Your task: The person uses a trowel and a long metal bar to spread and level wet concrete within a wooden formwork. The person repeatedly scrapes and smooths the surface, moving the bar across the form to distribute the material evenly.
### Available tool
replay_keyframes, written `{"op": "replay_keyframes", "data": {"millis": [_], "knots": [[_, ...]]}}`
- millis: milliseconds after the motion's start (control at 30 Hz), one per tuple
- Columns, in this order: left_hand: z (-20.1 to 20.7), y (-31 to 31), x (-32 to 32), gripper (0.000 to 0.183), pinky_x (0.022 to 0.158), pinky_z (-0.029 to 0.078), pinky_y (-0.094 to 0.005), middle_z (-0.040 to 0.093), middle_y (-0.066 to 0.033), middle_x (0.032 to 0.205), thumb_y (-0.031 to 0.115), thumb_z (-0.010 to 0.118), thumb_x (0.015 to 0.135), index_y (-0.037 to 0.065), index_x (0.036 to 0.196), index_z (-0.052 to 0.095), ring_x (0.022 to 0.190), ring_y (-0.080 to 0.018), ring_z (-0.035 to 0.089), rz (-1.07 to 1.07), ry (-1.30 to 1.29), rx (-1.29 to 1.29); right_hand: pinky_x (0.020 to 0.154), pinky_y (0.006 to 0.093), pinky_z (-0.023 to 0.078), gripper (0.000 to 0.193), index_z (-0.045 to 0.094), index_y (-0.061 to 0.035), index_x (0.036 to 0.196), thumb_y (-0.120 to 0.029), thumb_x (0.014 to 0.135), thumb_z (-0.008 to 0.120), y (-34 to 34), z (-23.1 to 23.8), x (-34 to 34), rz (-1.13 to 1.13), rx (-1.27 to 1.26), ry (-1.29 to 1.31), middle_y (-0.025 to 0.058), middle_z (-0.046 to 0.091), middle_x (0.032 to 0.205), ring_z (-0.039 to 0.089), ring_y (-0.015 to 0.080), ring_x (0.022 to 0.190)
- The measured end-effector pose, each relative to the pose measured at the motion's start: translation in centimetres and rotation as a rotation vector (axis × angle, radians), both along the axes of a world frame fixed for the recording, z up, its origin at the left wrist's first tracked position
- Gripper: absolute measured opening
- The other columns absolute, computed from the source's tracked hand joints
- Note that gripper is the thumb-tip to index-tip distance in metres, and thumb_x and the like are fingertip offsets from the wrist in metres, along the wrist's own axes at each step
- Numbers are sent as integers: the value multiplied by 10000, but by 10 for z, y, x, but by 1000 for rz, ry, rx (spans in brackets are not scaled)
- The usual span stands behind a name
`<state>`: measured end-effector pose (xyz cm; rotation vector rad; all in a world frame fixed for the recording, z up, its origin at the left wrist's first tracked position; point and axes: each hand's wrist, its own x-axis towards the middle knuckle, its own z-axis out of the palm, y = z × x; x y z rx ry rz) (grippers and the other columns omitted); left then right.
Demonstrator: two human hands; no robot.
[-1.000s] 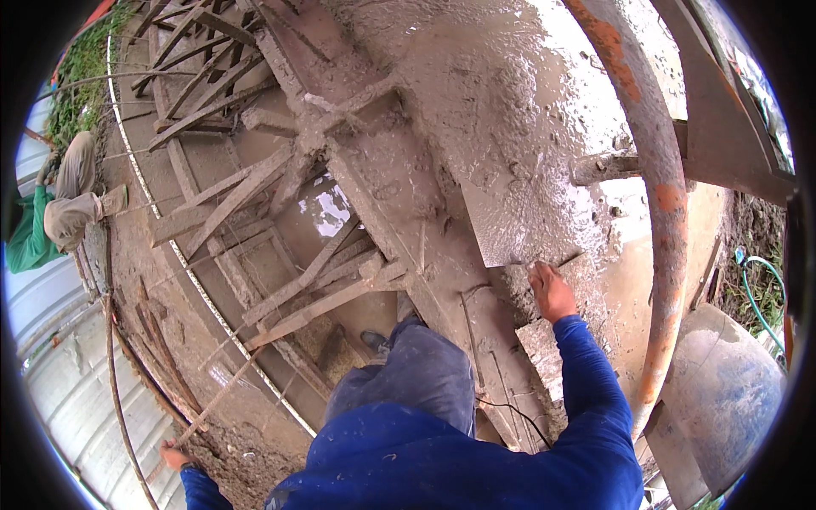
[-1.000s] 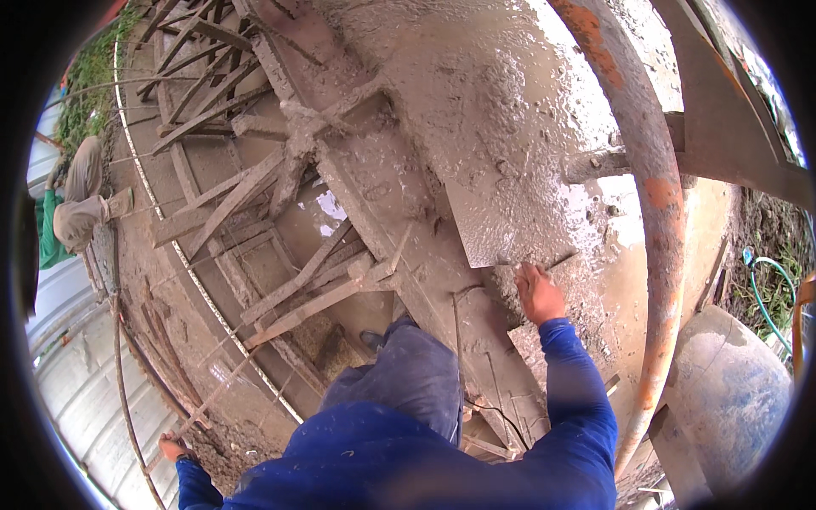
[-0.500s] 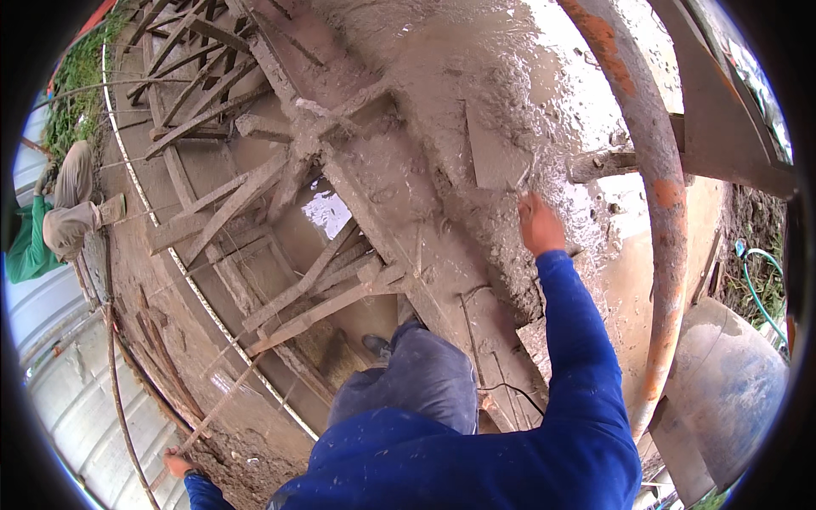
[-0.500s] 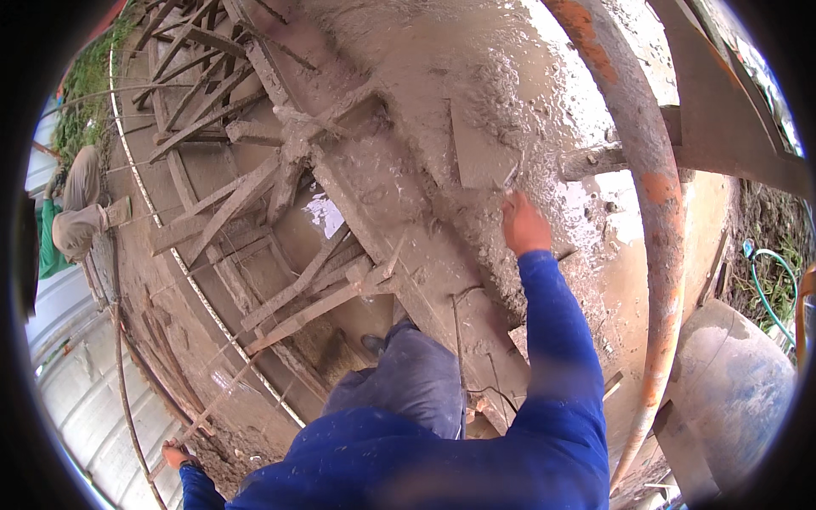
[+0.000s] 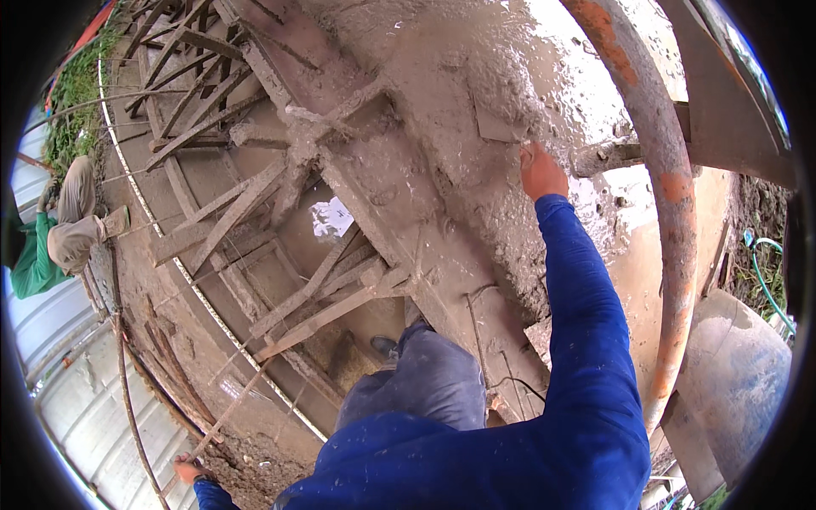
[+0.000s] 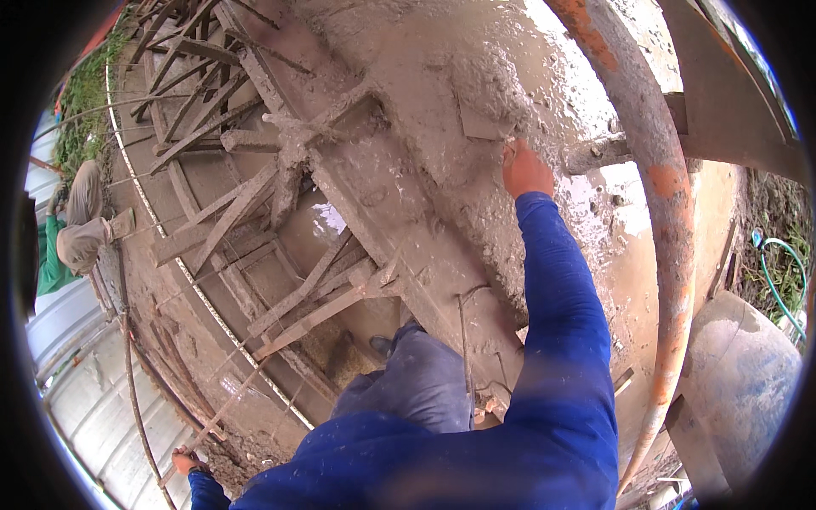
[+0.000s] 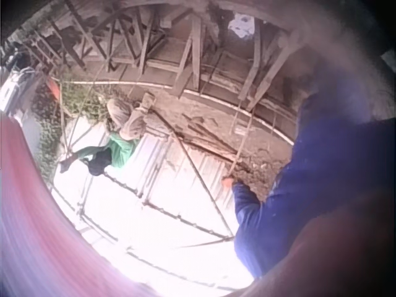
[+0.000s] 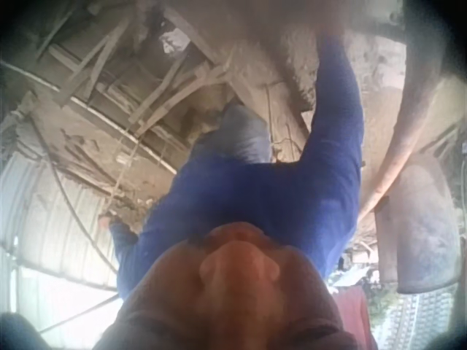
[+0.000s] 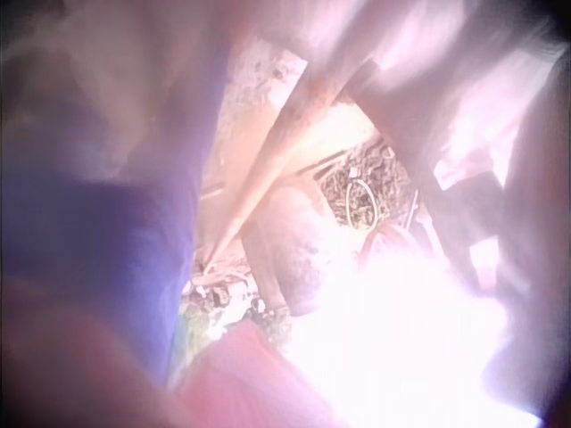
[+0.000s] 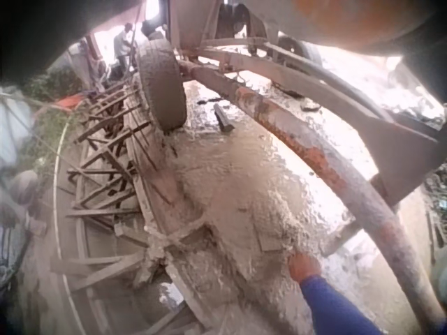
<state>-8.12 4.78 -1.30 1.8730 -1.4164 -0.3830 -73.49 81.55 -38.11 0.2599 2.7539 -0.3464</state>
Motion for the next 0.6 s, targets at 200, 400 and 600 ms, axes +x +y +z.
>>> {"op": "replay_keyframes", "data": {"millis": [200, 400, 600], "knots": [[14, 2, 12, 368, 665, 425, -323, 615, -4, 913, 342, 484, 981, 95, 1226, 606, 800, -161, 568, -49, 48, 34, 921, 569, 521, 473, 553, -86, 1378, -412, 1041, 488, -5, 13, 34, -11, -30, -45, 284, 700, 1129, 670, 486, 1049], [7, 7, 14, 384, 670, 430, -334, 591, -8, 913, 354, 478, 992, 92, 1246, 598, 829, -164, 569, 1, -52, 47, 935, 559, 525, 466, 579, -104, 1350, -424, 1024, 483, 1, 15, -19, -12, 23, -94, 262, 708, 1145, 673, 464, 1081], [7, -14, 25, 392, 736, 467, -326, 627, -11, 976, 370, 490, 1000, 87, 1243, 611, 910, -157, 604, -29, 25, 2, 1005, 525, 505, 546, 552, -166, 1463, -486, 1023, 501, 7, -11, -138, -44, 71, 53, 240, 684, 1265, 650, 428, 1184]]}}
